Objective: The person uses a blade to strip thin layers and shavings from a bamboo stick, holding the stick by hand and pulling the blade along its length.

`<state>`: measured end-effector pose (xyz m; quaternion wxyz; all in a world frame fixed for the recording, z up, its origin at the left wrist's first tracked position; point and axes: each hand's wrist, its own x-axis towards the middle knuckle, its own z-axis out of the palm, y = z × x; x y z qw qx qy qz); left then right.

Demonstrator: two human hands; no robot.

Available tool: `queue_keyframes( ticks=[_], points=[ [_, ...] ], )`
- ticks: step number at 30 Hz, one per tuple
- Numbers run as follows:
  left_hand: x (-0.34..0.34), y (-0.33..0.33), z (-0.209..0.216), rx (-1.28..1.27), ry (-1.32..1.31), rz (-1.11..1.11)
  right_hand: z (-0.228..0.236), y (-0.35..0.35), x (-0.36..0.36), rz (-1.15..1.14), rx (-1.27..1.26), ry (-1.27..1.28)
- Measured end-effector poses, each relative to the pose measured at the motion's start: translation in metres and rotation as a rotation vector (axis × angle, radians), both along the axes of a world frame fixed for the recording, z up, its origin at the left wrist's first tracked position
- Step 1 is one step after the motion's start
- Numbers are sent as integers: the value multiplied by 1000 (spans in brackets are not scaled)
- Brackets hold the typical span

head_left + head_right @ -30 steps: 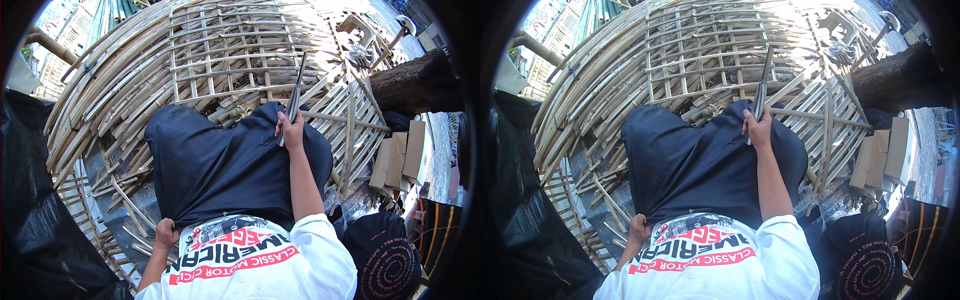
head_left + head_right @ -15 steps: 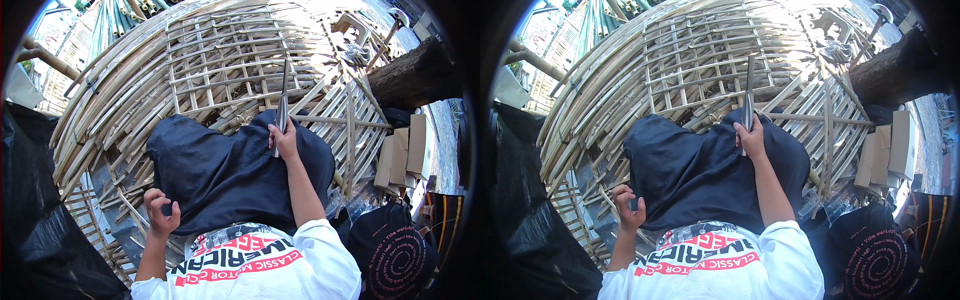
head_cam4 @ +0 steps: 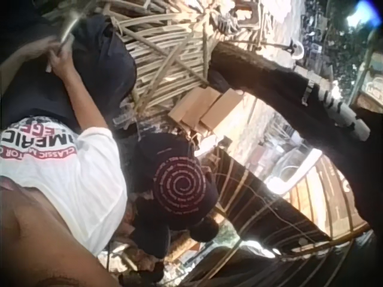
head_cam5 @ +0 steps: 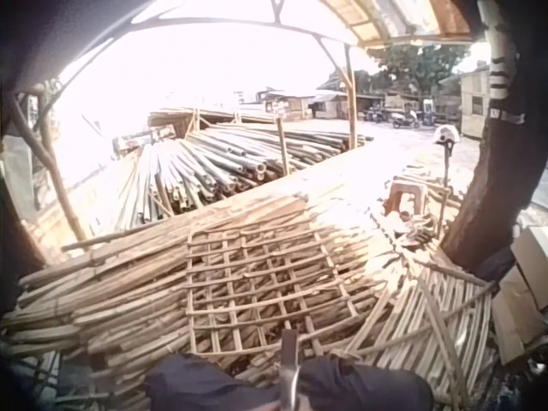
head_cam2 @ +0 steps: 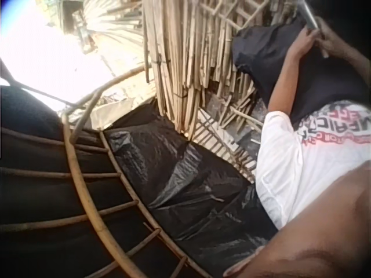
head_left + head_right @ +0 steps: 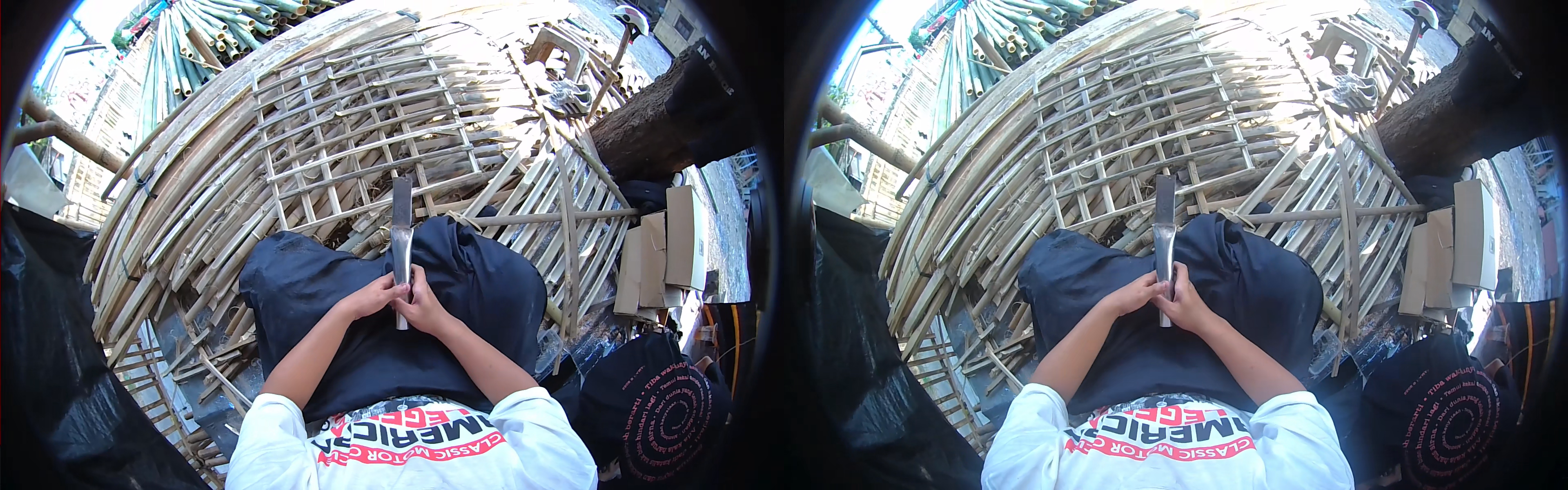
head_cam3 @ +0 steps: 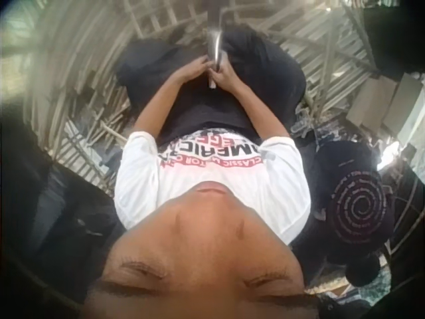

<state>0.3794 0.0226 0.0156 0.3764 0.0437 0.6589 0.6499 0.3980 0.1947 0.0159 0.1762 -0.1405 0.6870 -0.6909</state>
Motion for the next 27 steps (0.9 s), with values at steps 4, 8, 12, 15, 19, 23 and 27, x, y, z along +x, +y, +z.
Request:
queue_keyframes(
  ticks=[4,8,12,15,19,23,27],
  points=[
    [-1,-3,-25,36,-180,146,-1,-6,-5,106,288,14],
    [-3,5,-7,313,-195,221,16,3,14,45,509,341],
    [1,1,2,254,-171,294,94,50,41,-112,337,277],
    [-1,16,-9,185,-138,286,97,117,83,-661,365,308],
    [-2,8,-4,117,-112,380,50,203,109,-976,674,114],
    [0,6,0,77,-96,398,11,248,137,-907,1053,-17],
    [-4,10,4,8,-88,360,-5,254,140,-647,1441,-80]
  ],
)
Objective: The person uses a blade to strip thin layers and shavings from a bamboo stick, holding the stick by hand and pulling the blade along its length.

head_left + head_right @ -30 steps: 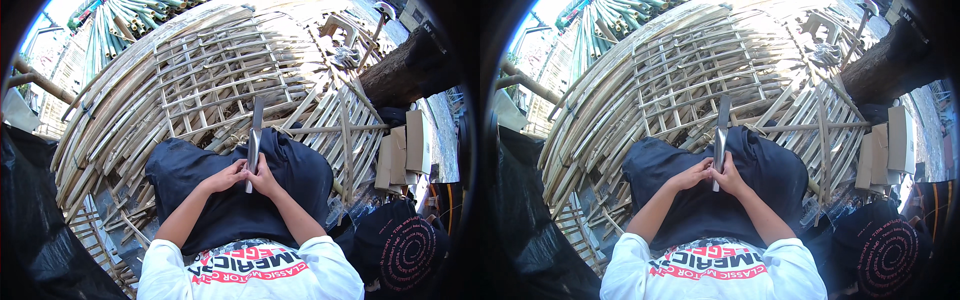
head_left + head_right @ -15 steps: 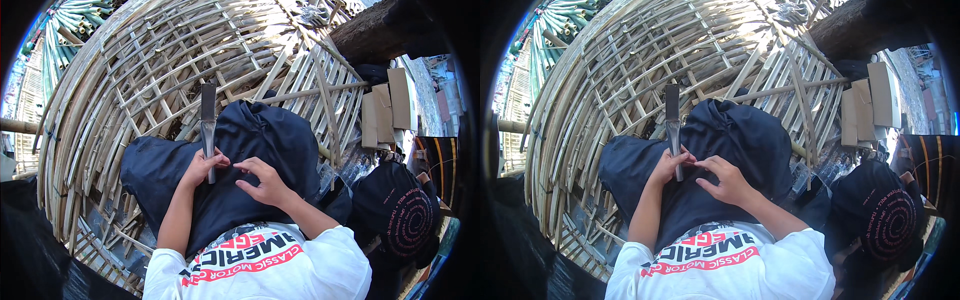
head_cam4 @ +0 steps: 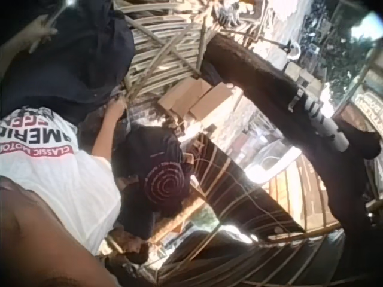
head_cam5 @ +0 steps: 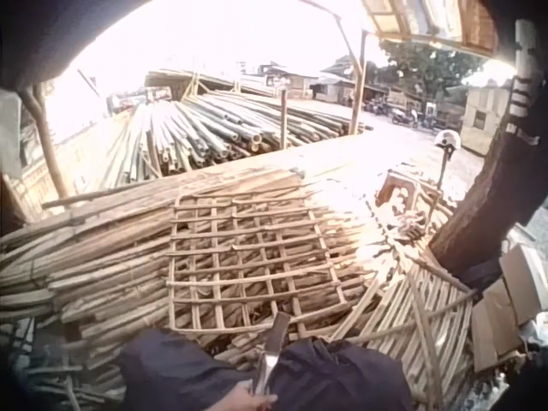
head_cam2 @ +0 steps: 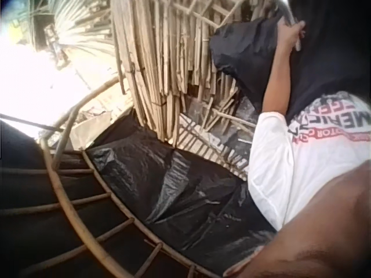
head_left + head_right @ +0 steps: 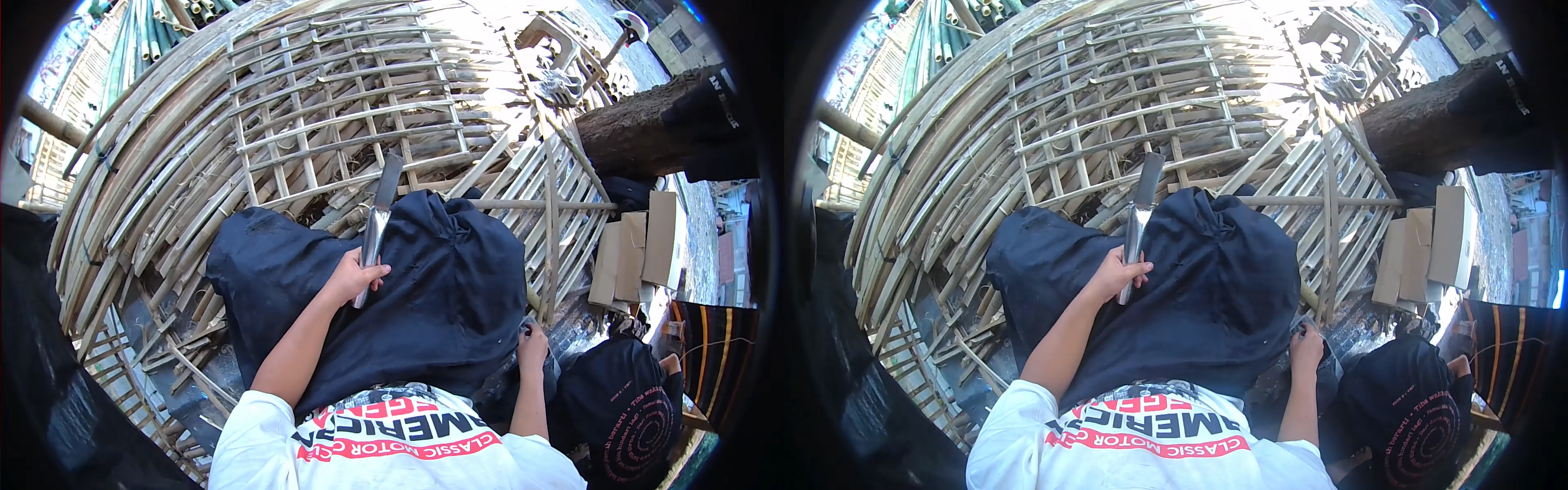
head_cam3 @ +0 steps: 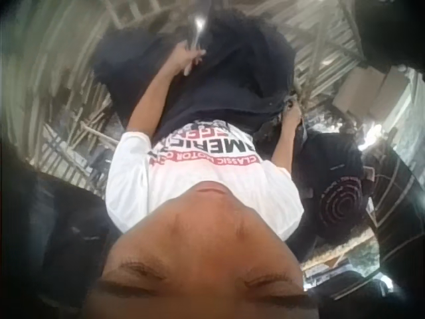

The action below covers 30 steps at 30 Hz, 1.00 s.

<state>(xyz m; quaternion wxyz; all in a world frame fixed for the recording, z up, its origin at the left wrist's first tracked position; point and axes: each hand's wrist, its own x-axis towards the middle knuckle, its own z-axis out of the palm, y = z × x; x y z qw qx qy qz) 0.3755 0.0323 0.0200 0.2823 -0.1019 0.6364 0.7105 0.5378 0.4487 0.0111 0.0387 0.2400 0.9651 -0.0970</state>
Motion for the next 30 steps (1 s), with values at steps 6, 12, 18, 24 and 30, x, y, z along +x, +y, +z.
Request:
queue_keyframes(
  ticks=[6,12,18,24,30],
  points=[
    [3,-3,-6,-17,64,-51,-44,11,-3,-30,-62,-263],
    [4,-2,1,-36,40,-49,-53,18,-4,-12,-51,-290],
    [5,0,-7,-44,73,-58,-67,34,-1,-51,-117,-220],
    [3,-1,-6,-26,61,-56,-78,41,8,2,-156,-31],
    [4,-2,-8,-32,71,-52,-53,30,3,-44,-121,25]
  ],
)
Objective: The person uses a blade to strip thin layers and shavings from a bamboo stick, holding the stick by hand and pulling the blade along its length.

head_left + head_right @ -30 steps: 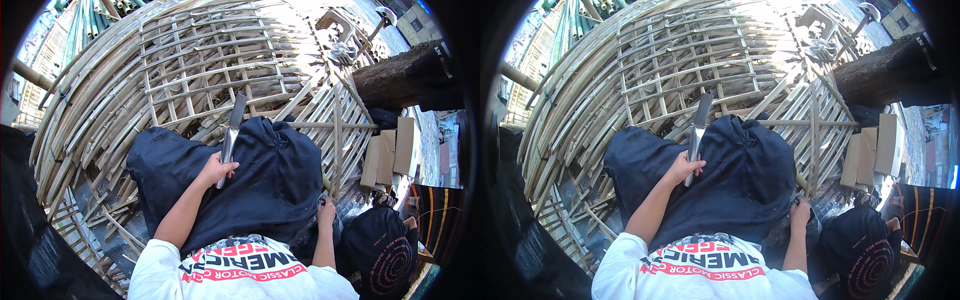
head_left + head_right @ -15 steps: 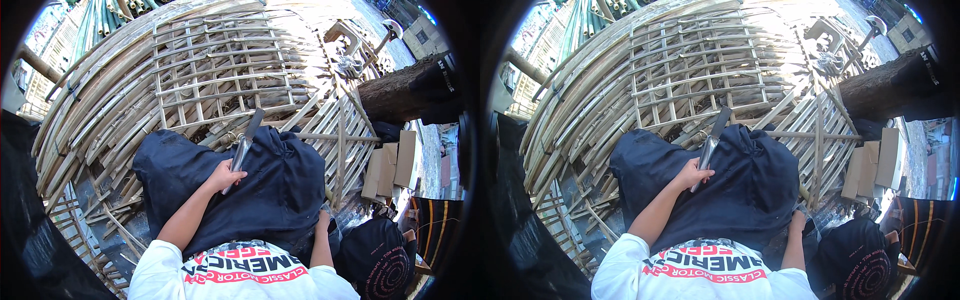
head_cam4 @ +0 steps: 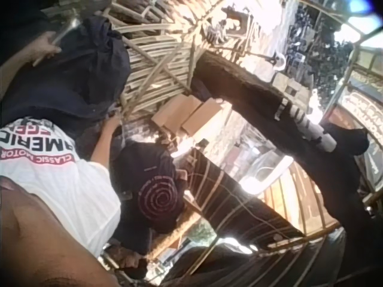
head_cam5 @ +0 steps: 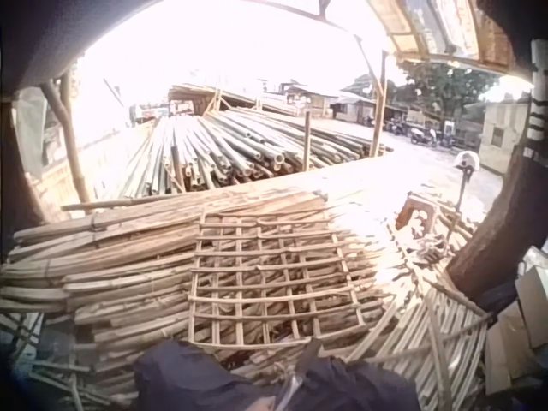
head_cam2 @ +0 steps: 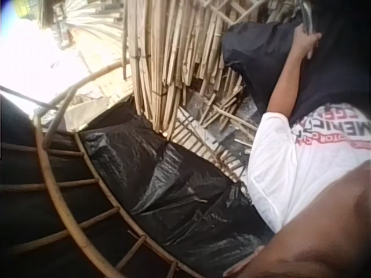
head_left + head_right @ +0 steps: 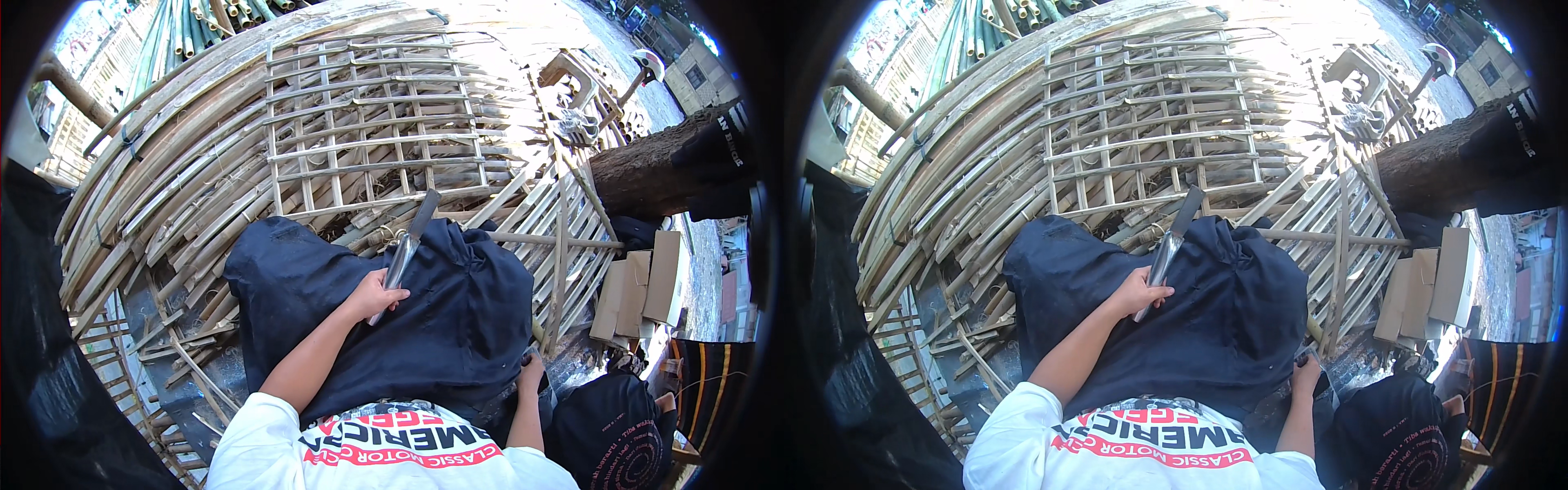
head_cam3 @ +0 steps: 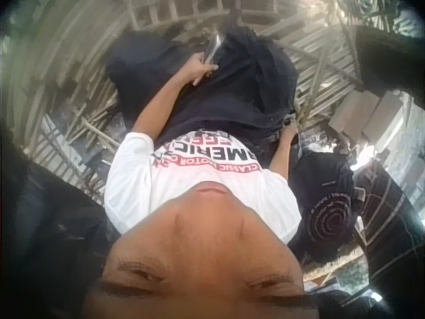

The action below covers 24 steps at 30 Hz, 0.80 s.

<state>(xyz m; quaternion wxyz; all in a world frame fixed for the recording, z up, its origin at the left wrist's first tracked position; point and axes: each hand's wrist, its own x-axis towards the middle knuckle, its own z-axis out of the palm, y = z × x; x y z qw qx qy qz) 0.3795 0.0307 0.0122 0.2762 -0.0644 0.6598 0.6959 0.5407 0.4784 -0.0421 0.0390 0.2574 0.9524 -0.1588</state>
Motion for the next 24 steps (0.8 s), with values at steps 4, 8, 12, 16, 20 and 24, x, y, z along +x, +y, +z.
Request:
queue_keyframes(
  ticks=[4,8,12,16,20,24],
  points=[
    [1,3,-3,-3,-18,2,8,4,0,-57,23,140],
    [1,3,1,-17,0,7,11,14,1,-33,-8,182],
    [2,2,-2,-16,7,17,27,1,-9,-125,-130,245],
    [3,5,0,-25,8,9,26,-3,-10,-150,-143,274],
    [3,9,-1,-36,17,34,4,7,-2,-117,-116,286],
    [13,13,-3,2,39,88,3,0,8,-131,-134,218]
  ],
)
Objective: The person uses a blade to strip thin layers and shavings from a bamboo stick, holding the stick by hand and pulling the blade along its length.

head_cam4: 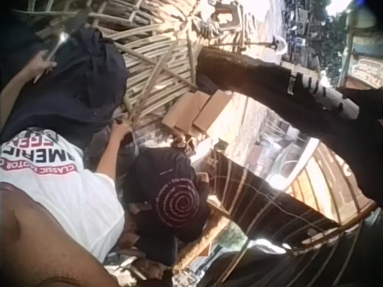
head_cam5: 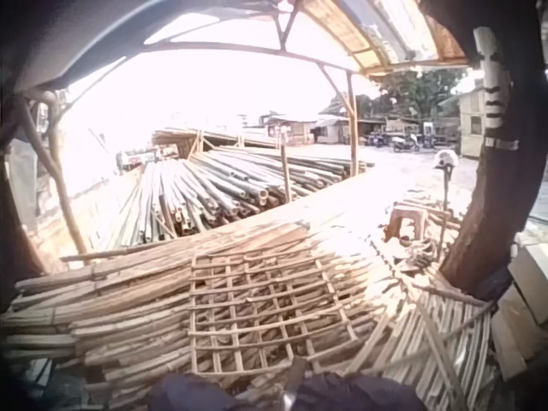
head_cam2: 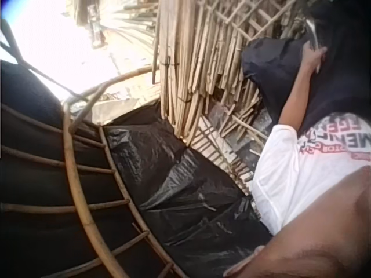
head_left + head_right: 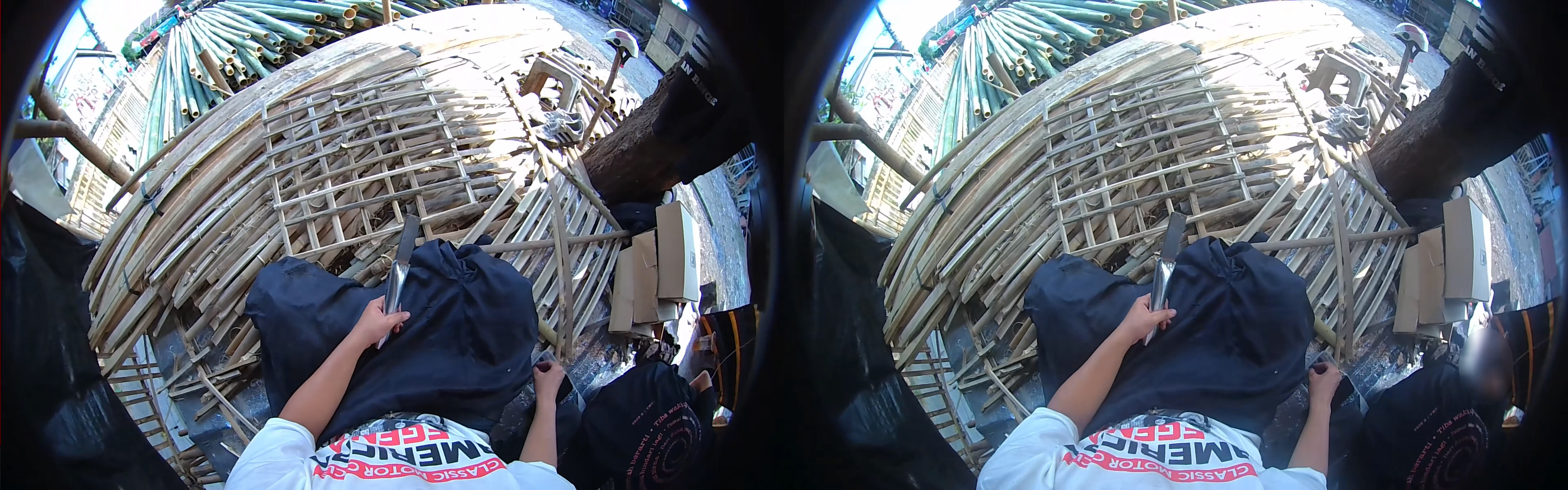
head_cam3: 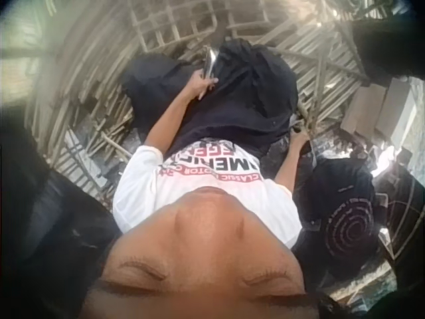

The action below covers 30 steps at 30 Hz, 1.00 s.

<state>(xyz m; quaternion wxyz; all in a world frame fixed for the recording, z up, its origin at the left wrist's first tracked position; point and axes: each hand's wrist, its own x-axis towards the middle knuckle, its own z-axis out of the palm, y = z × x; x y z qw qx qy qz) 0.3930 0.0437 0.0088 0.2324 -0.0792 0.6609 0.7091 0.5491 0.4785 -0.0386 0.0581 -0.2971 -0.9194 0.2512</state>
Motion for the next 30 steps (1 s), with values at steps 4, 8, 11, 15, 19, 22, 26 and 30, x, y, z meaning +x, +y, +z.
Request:
queue_keyframes(
  ticks=[4,8,11,15,19,22,26,30],
  points=[
    [9,-6,-3,22,2,52,2,-9,0,26,18,-46],
    [12,-7,-7,61,7,58,12,-17,-2,18,48,-112],
    [13,-2,-6,94,-3,78,22,-13,-3,-60,-9,-266],
    [11,-3,-3,55,-39,130,22,-11,-13,-39,48,-419],
    [11,-5,-12,75,-6,117,25,-4,-9,-27,32,-355],
    [11,-5,-10,69,-56,129,58,4,-5,-108,47,-228],
    [8,-3,-6,68,-61,122,52,27,25,-127,47,-173],
    [6,-5,-6,52,-61,100,25,29,54,-91,112,-160]
  ],
)
